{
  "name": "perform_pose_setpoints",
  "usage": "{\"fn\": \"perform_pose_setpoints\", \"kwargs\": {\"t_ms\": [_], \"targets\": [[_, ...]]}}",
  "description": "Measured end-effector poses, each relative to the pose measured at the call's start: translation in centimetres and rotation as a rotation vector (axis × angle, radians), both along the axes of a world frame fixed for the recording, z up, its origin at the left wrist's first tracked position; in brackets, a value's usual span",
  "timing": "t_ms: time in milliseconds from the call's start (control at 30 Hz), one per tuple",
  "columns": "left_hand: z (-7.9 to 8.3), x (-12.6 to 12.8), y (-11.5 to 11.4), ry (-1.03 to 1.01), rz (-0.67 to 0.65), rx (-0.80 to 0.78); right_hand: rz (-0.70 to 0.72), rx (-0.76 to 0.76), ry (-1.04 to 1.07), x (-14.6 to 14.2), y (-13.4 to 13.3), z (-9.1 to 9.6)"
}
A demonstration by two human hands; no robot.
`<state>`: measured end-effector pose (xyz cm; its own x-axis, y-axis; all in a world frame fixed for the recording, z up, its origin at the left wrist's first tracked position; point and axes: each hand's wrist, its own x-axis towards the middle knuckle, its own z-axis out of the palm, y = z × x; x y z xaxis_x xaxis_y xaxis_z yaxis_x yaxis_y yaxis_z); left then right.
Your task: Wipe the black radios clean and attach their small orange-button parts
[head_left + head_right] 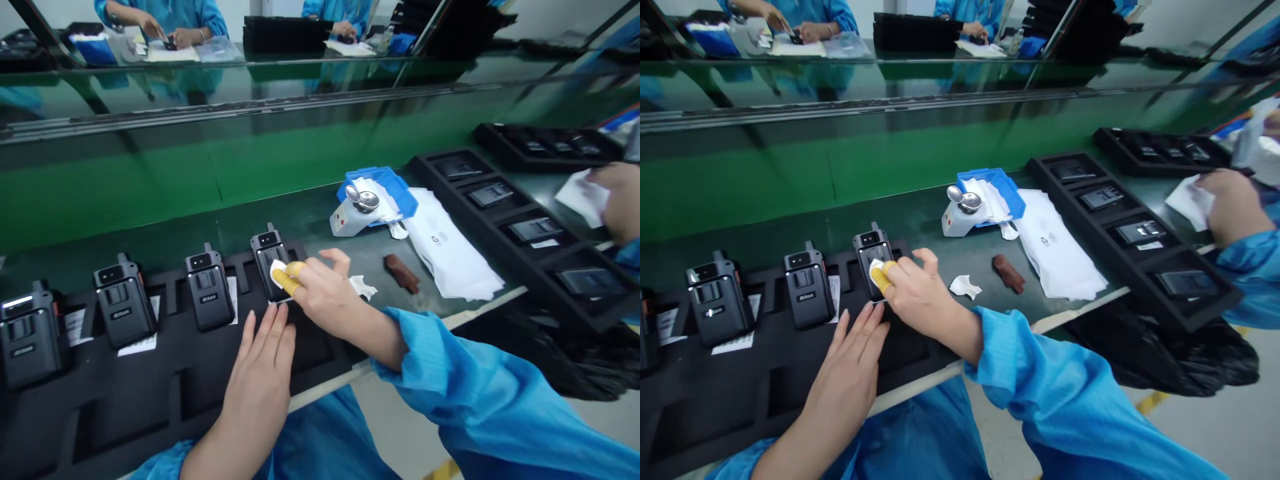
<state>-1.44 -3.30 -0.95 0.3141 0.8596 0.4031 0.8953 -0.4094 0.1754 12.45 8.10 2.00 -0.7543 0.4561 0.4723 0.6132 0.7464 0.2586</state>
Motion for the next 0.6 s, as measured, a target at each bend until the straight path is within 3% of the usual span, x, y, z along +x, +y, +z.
{"fn": "perform_pose_setpoints", "kwargs": {"t_ms": [100,267,467,600], "targets": [[-0.3,0.9,0.8,0.047,0.053,-0.018,0.058,-0.017,-0.001,-0.3,0.2,-0.6],[-0.4,1.0,1.4,0.108,0.059,0.009,-0.021,-0.036,-0.024,1.6,0.8,-0.8],[-0.5,0.8,1.4,0.077,0.023,-0.023,-0.248,0.034,0.041,6.9,1.4,-0.4],[-0.1,0.5,1.2,0.025,0.016,-0.016,-0.459,-0.065,-0.024,10.7,1.4,-1.2]]}}
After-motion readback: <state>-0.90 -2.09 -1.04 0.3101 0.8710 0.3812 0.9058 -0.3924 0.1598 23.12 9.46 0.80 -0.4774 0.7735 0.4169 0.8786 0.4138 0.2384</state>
